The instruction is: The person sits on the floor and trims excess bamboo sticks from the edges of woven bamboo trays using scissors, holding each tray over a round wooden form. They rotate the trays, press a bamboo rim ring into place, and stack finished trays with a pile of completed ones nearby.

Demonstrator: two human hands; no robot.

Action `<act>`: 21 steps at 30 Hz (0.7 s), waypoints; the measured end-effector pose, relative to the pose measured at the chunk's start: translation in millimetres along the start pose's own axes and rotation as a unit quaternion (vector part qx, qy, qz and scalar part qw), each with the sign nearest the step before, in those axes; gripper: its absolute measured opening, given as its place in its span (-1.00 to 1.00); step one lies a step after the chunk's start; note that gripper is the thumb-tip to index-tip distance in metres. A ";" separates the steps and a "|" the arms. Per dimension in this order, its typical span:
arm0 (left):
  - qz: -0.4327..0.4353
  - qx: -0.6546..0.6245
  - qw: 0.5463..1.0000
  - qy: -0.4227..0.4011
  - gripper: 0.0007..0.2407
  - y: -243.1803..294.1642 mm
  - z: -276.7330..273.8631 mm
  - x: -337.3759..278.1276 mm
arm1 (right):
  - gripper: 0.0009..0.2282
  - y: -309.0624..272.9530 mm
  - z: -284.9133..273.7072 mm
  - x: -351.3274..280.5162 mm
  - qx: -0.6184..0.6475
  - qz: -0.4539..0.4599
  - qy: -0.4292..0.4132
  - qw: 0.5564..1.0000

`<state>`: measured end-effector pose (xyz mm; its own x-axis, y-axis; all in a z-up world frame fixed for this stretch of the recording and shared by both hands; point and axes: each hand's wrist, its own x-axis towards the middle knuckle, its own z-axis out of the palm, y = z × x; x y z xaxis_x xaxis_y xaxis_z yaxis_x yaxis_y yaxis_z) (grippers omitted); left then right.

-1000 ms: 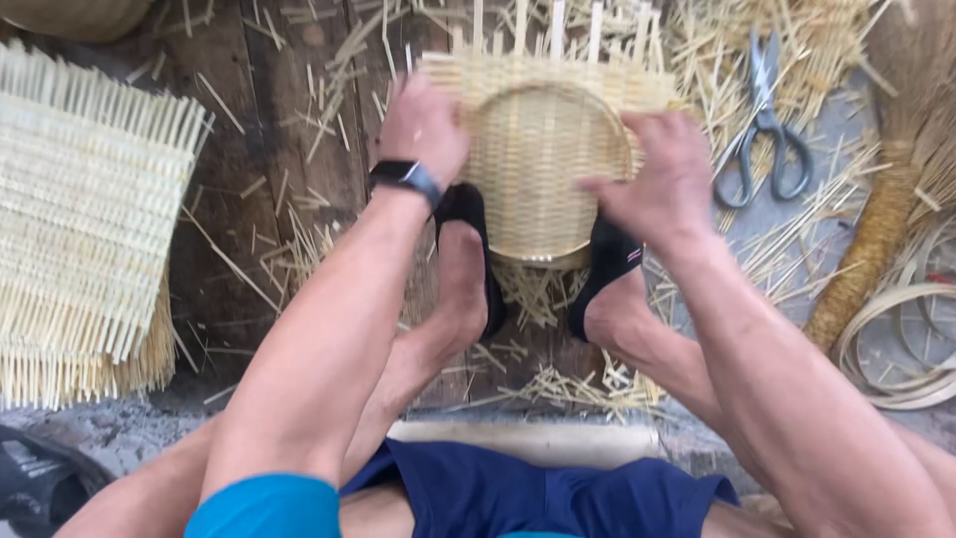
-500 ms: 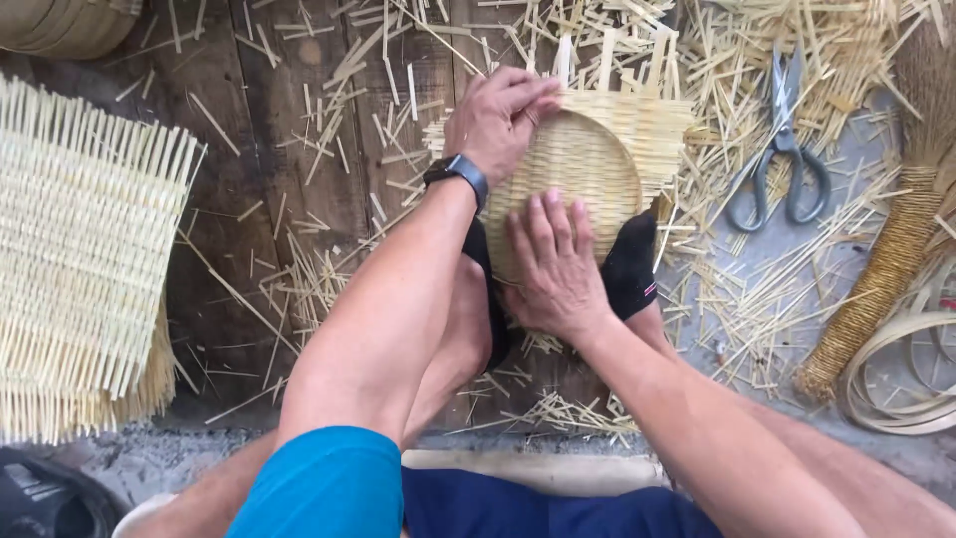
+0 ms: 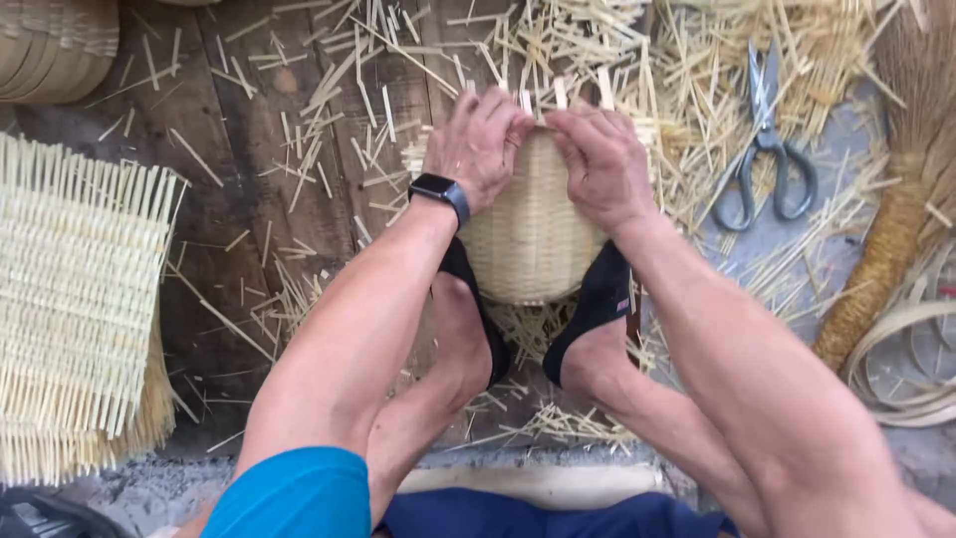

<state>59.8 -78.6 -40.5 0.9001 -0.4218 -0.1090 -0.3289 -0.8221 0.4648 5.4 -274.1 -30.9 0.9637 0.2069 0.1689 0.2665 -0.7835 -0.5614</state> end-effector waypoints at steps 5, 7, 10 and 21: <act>-0.079 -0.125 0.987 -0.068 -0.63 -16.1 6.0 21.0 | -0.88 23.7 15.3 23.3 0.185 0.180 -0.053 0.965; -0.120 -0.195 0.969 -0.096 -0.64 -15.8 22.0 12.2 | -0.87 31.2 19.3 8.1 0.236 0.229 -0.073 0.942; -0.123 -0.220 0.966 -0.057 -0.65 -24.1 25.1 13.7 | -0.86 40.0 34.1 3.7 0.314 0.264 -0.054 0.910; -0.088 -0.209 0.971 -0.072 -0.61 38.7 -69.8 0.6 | -0.69 39.8 -260.1 -36.1 -0.053 0.339 -0.233 0.910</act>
<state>67.5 -84.0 38.7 0.8730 -0.3624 -0.3263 -0.0020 -0.6719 0.7407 -23.0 -465.1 151.4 0.8144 -0.1388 -0.5634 -0.3715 -0.8706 -0.3226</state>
